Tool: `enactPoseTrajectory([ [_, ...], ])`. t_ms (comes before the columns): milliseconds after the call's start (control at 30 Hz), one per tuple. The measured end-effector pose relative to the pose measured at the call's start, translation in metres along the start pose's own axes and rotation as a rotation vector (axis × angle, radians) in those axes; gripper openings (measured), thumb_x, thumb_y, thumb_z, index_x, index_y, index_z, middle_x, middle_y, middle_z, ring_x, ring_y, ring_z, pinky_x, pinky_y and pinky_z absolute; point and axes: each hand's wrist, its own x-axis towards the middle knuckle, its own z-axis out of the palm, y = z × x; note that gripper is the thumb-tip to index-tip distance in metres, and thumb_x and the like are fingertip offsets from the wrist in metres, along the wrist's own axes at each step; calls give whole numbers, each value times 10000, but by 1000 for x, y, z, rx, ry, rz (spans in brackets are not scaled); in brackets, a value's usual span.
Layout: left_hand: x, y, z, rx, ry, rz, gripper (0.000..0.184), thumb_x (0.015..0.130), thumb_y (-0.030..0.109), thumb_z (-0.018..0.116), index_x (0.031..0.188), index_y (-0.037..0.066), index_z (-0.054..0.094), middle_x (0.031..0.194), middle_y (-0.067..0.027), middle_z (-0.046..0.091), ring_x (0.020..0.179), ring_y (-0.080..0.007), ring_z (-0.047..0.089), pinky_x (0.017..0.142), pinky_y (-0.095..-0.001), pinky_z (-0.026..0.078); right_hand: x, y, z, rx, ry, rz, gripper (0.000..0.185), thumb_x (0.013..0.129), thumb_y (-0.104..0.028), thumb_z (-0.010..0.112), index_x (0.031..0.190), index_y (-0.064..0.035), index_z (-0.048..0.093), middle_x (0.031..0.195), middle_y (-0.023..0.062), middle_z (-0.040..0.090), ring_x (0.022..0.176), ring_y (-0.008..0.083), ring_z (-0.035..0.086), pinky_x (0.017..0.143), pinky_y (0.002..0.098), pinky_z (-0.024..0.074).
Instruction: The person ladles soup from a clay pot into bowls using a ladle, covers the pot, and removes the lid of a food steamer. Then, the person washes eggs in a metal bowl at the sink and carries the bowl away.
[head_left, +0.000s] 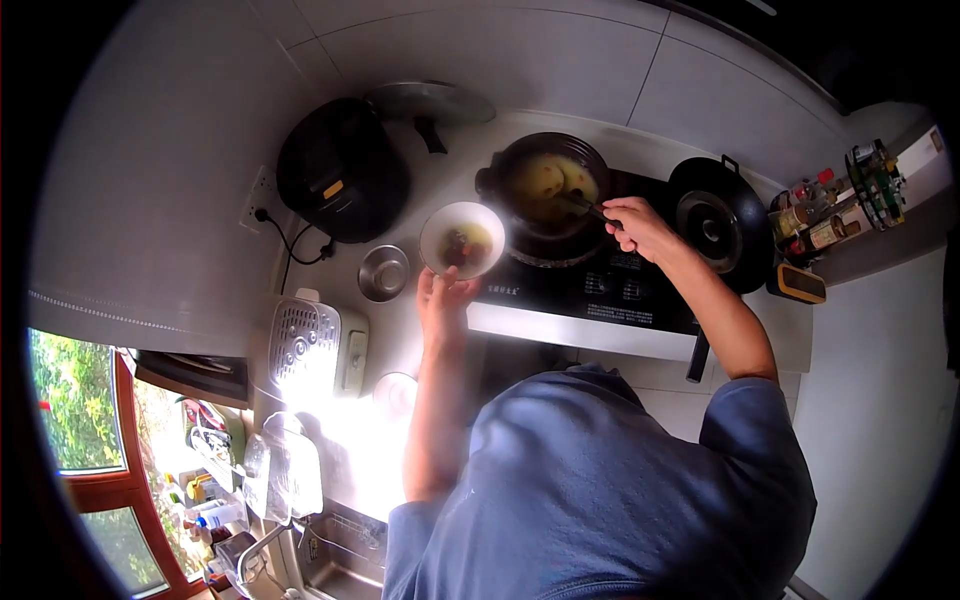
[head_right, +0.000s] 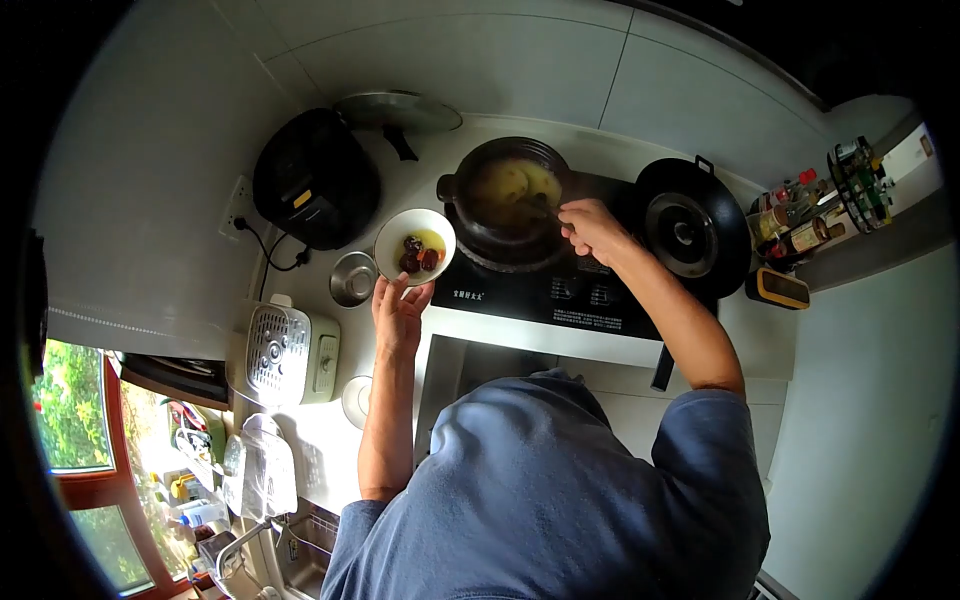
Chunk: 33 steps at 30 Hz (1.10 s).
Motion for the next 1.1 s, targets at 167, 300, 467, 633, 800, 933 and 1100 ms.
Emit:
enactPoseTrajectory([
  [167,2,-3,-5,-1,-16,9,303,899,87,593,1189,44,518,1081,-98,642,834,-198,674,856,-334,566,-5,11,-2,110,-9,-21,381,944,-104,525,1309,-5,474,798,76,537,472,53,371,390,203,285],
  [300,2,-1,2,3,-6,-8,294,896,84,594,1178,45,523,1056,-99,647,827,-195,675,854,-334,566,-11,14,-12,114,-21,-57,399,947,-109,525,1328,-6,465,804,80,541,475,51,375,391,204,285],
  [467,14,-14,0,-1,-18,-36,248,894,86,600,1128,44,531,1030,-97,646,833,-196,673,846,-335,568,-37,-1,-22,85,-40,-78,441,948,-106,518,1364,12,433,805,93,542,473,54,363,397,207,278],
  [633,26,-26,5,-16,-39,-61,257,892,103,617,1120,40,517,1028,-106,641,840,-204,666,844,-337,568,-75,-27,-25,59,-23,-91,363,954,-99,520,1305,-8,509,797,64,544,446,25,371,348,182,268],
  [800,30,-30,23,-20,-56,-96,296,888,126,634,1135,41,495,1035,-112,628,842,-206,656,847,-333,560,-118,-58,-25,12,-66,-129,407,958,-104,500,1336,41,466,791,70,556,449,25,366,362,181,274],
  [933,34,-33,35,-19,-43,-120,300,886,146,643,1127,47,493,1030,-110,629,840,-210,653,844,-328,552,-143,-75,-24,1,-77,-144,391,962,-95,500,1329,39,487,787,71,566,433,16,365,355,171,289],
  [1100,39,-35,52,17,-39,-131,314,878,159,665,1122,54,498,1023,-110,633,841,-220,651,825,-339,556,-163,-81,-14,-11,-97,-140,401,971,-103,494,1347,36,472,778,62,559,434,12,372,354,166,302],
])
